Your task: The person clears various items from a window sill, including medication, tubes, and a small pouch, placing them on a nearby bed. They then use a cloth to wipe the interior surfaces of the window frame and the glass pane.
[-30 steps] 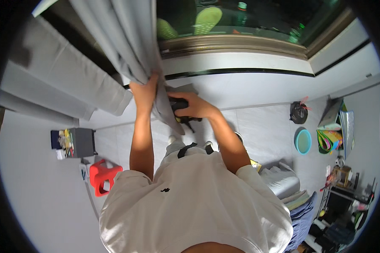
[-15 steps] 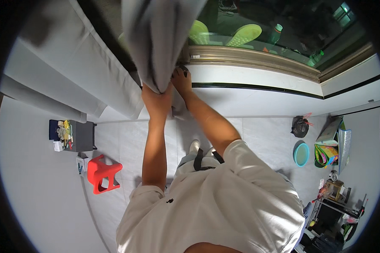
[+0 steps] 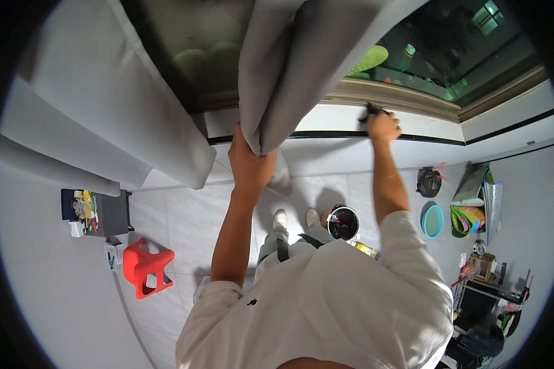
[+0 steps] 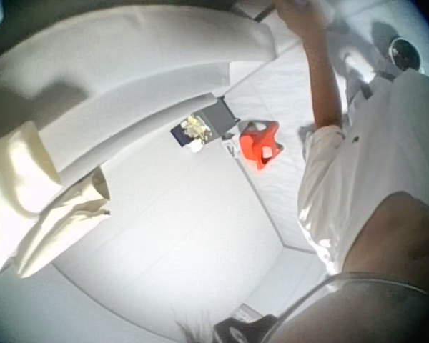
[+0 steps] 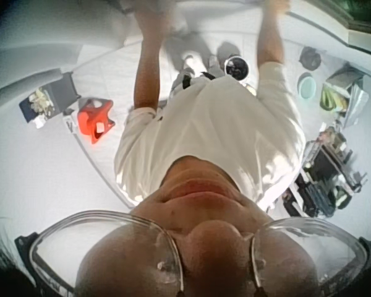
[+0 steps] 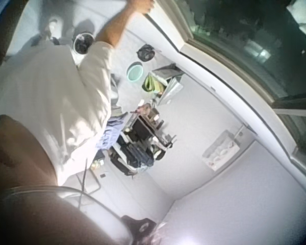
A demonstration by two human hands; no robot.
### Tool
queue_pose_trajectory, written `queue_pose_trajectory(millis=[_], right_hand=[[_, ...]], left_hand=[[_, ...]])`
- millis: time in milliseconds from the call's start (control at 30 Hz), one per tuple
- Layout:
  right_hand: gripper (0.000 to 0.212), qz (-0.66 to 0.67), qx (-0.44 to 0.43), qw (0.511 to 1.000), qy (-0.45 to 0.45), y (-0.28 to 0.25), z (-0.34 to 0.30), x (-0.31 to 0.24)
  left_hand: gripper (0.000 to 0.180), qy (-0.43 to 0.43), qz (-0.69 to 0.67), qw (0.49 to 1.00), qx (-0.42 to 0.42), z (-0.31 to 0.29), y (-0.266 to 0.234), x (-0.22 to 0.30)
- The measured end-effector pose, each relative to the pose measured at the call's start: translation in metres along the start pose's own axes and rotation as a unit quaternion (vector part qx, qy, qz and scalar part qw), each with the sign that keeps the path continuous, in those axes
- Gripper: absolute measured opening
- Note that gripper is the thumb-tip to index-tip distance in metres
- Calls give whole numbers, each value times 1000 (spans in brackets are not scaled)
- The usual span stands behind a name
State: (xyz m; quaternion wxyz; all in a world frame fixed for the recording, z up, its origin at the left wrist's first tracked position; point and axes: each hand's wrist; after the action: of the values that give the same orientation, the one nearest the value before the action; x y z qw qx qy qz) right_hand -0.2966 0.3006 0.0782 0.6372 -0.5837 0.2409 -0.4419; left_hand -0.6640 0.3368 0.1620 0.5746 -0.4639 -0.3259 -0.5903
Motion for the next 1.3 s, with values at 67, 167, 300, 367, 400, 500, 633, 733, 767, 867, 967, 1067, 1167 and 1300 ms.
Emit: queue_pose_trajectory(millis=[67,167,300,367,400,500,633,733,767,867,967,1067,1167,1300], right_hand=[[33,51,92,994,-19,13,-31,-48],[26,258,240,906,-236,-29,-106,-118],[25,268,234,896,-267,-17,-87,-105],[24,258,201,925,-192,15,-48,-55],[27,202,202,949,-130,21,-23,-20],[34,110,53,992,26,42,53,85],[34,96,55,993,32,40,50,84],[30,200,168,959,-112,33,8,39],[30,237,185,939,-169,30,1,33],[44,350,120,918,-141,32,8,45],[46,375,199,894,-141,27,27,76],[32,429,227,870,-88,57,90,149],[32,313,158,935,48,97,148,222],[35,310,16,947,-81,132,198,267]], left_hand=[[49,-9,-6,1000,-13,-2,18,0],[47,-23,-24,999,4,-2,39,-7],[17,78,11,997,20,-3,77,-1],[18,67,0,997,34,-6,85,-3],[17,48,4,998,36,-8,87,2],[18,18,-9,999,41,-15,103,4],[19,44,-1,997,59,-20,145,1],[20,31,-23,998,41,-23,176,5],[20,29,-26,999,37,-24,183,5],[20,77,1,997,21,-22,209,15],[26,57,-5,998,11,-23,223,20],[18,-1,10,1000,6,-28,225,22],[14,5,12,999,41,-30,232,49],[15,45,31,996,70,-32,229,40]])
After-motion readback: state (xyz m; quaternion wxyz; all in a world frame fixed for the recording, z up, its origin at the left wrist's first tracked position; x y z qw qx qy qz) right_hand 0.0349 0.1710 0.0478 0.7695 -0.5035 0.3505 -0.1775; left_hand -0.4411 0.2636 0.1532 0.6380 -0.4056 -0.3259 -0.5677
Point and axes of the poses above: each hand's wrist, its own z-axis towards the middle knuckle, its own y-axis out of the palm, x = y × z, and after that the axes turned 7 degrees about -z, right-handed
